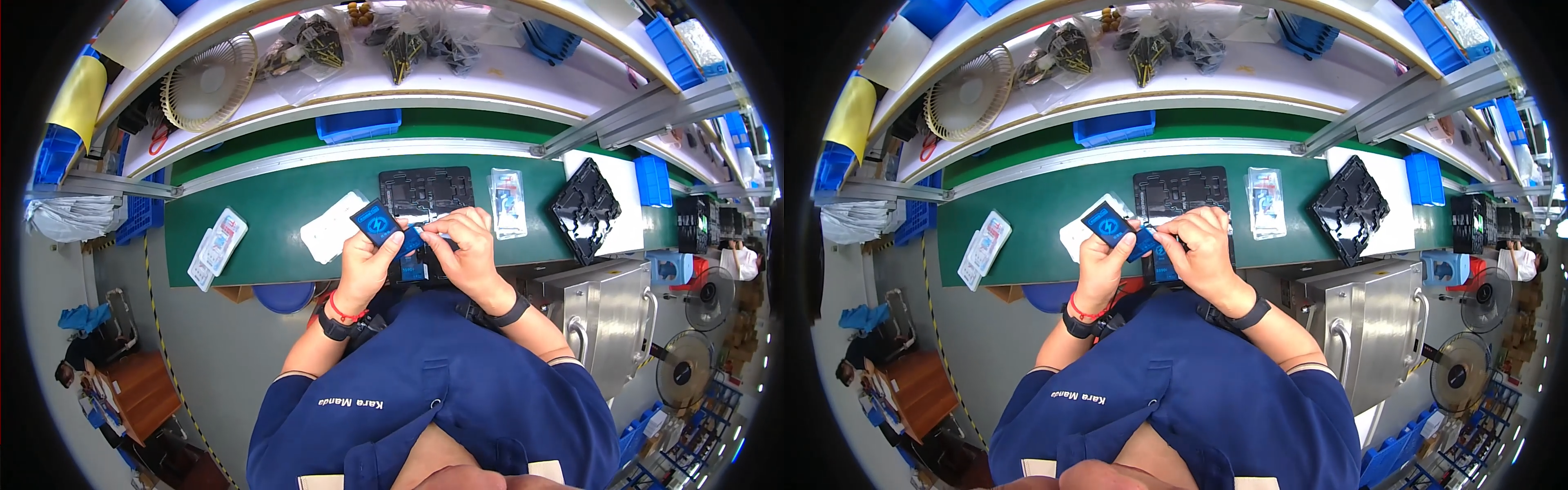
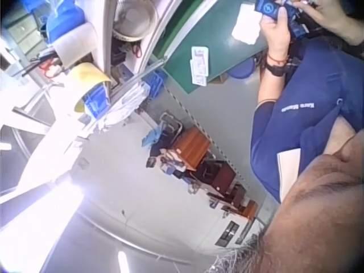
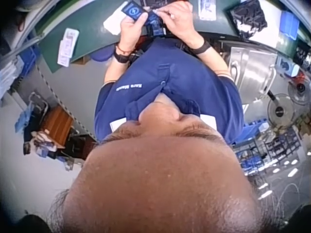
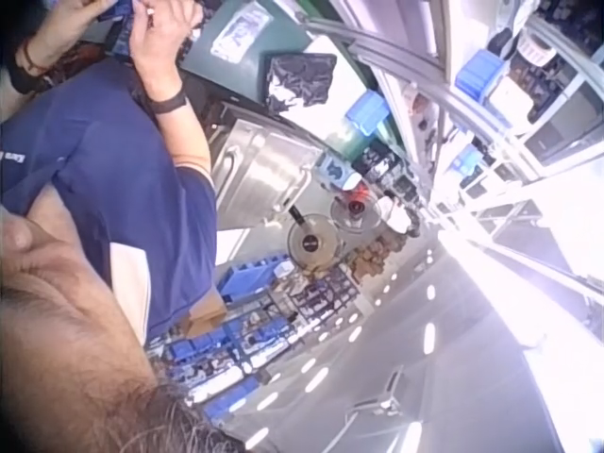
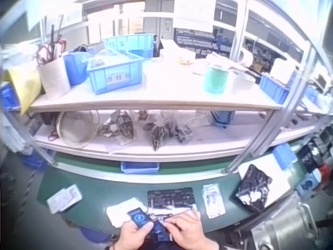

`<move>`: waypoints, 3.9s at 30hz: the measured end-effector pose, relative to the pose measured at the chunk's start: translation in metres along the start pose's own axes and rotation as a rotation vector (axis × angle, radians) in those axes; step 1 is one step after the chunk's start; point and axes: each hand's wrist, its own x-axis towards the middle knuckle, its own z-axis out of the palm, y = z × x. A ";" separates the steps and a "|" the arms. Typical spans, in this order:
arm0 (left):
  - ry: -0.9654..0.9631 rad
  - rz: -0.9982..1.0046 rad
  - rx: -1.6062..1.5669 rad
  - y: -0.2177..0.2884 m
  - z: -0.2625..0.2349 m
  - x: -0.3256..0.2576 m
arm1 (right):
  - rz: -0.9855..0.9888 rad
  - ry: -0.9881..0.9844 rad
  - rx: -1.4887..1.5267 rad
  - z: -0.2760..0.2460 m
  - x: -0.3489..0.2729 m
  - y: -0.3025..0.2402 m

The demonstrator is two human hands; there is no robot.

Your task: Packing electronic components into plastic bags and using a vacuum sealer machine to seal them.

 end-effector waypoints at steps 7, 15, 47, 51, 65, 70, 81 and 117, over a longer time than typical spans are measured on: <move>0.051 0.090 -0.073 0.000 -0.004 0.001 | 0.074 -0.006 0.029 0.001 -0.002 0.004; 0.062 0.100 -0.053 0.000 0.003 -0.002 | -0.116 0.087 -0.101 0.010 0.001 0.002; -0.309 -0.108 0.309 -0.049 -0.036 0.020 | 0.469 -0.084 0.596 0.023 -0.008 0.026; 0.131 0.300 1.365 -0.110 -0.110 0.027 | 0.533 0.045 0.573 0.018 -0.012 0.047; 0.200 0.084 1.299 -0.132 -0.147 0.026 | 0.483 0.049 0.497 0.026 -0.016 0.057; 0.315 0.278 1.151 -0.128 -0.151 0.037 | 0.474 0.050 0.559 0.025 -0.010 0.049; 0.180 0.274 0.835 -0.031 -0.066 0.020 | 0.096 0.175 0.478 0.024 0.019 0.033; -0.266 0.049 -0.164 -0.049 -0.011 0.024 | 0.423 0.048 0.978 0.017 -0.021 0.031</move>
